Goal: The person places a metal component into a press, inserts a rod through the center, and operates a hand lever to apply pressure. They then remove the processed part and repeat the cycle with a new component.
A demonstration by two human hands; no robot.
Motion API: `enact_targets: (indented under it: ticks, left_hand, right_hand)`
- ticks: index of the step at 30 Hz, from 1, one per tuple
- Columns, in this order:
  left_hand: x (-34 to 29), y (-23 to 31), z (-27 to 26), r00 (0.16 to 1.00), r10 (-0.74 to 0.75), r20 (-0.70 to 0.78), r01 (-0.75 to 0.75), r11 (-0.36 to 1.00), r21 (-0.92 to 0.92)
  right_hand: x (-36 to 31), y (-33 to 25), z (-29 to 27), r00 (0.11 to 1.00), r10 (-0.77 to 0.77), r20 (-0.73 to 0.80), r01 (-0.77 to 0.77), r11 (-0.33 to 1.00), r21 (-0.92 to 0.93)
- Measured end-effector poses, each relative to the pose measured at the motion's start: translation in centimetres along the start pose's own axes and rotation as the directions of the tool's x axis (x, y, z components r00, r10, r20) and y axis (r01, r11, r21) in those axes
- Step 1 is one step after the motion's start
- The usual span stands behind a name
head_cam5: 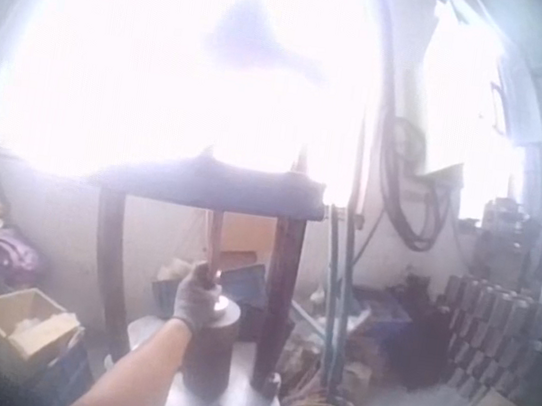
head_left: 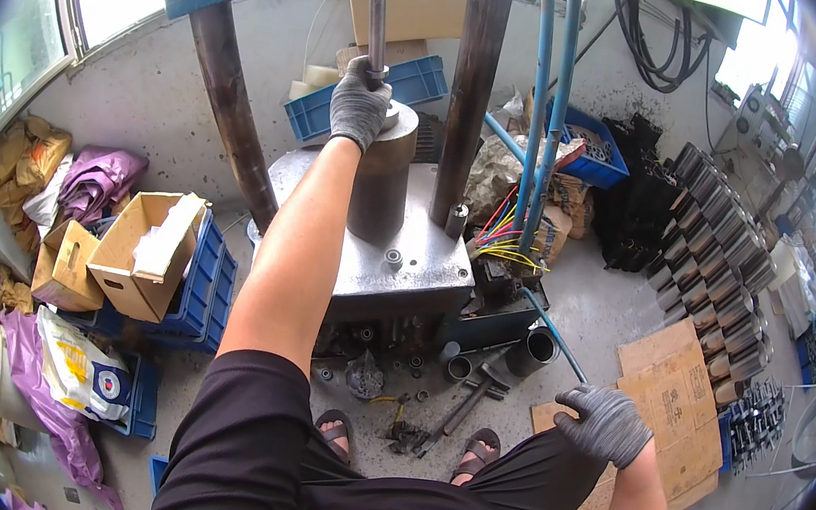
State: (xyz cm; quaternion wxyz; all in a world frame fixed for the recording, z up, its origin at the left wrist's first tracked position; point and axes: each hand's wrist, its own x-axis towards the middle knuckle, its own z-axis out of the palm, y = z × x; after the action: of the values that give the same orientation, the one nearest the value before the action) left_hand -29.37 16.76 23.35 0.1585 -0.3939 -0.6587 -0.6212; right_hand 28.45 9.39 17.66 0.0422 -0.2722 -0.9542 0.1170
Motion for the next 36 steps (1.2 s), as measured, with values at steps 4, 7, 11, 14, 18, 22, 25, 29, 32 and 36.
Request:
enact_targets:
  ticks: [4, 7, 11, 14, 18, 22, 25, 29, 32, 36]
  left_hand:
    - [-0.5, 1.2, 0.7, 0.997, -0.053, 0.049, 0.054, 0.998, -0.017]
    - [0.2, 0.6, -0.4, 0.999, 0.000, 0.034, -0.001, 1.000, 0.032]
    - [-0.3, 1.4, 0.1, 0.991, -0.084, 0.104, 0.097, 0.988, -0.122]
    - [-0.1, 1.5, 0.2, 0.990, -0.082, 0.110, 0.100, 0.981, -0.165]
    - [-0.6, 1.6, -0.2, 0.994, -0.082, 0.079, 0.093, 0.985, -0.149]
    - [1.0, 0.4, -0.4, 0.974, -0.216, 0.069, 0.220, 0.834, -0.506]
    - [0.8, -0.4, 0.1, 0.971, -0.232, 0.058, 0.218, 0.757, -0.616]
    - [0.7, -0.7, 0.4, 0.976, -0.206, 0.074, 0.217, 0.871, -0.441]
    - [0.9, -1.0, 0.4, 0.982, -0.178, 0.059, 0.187, 0.908, -0.375]
    - [1.3, -2.0, 0.6, 0.976, -0.205, 0.072, 0.217, 0.900, -0.379]
  right_hand:
    - [1.4, 1.1, -2.6, 0.996, -0.037, -0.084, 0.029, 0.995, -0.095]
    - [7.8, 1.4, -5.6, 0.794, -0.306, -0.526, 0.162, 0.939, -0.302]
    - [16.6, 2.0, -10.8, 0.540, -0.494, -0.681, 0.228, 0.865, -0.447]
    - [19.2, 3.0, -11.7, 0.663, -0.306, -0.683, 0.183, 0.951, -0.248]
    - [17.6, 3.4, -10.1, 0.717, -0.297, -0.631, 0.182, 0.953, -0.242]
    - [9.4, 3.3, -6.5, 0.885, -0.342, -0.315, 0.253, 0.922, -0.292]
    - [3.3, 0.7, -1.9, 0.978, -0.099, 0.184, 0.134, 0.972, -0.192]
    - [0.2, -0.4, 1.1, 0.941, 0.062, 0.333, 0.015, 0.975, -0.224]
    - [0.0, -0.3, 1.4, 0.952, 0.090, 0.291, -0.030, 0.978, -0.205]
    - [0.6, 0.0, 0.4, 0.966, 0.067, 0.250, -0.016, 0.980, -0.200]
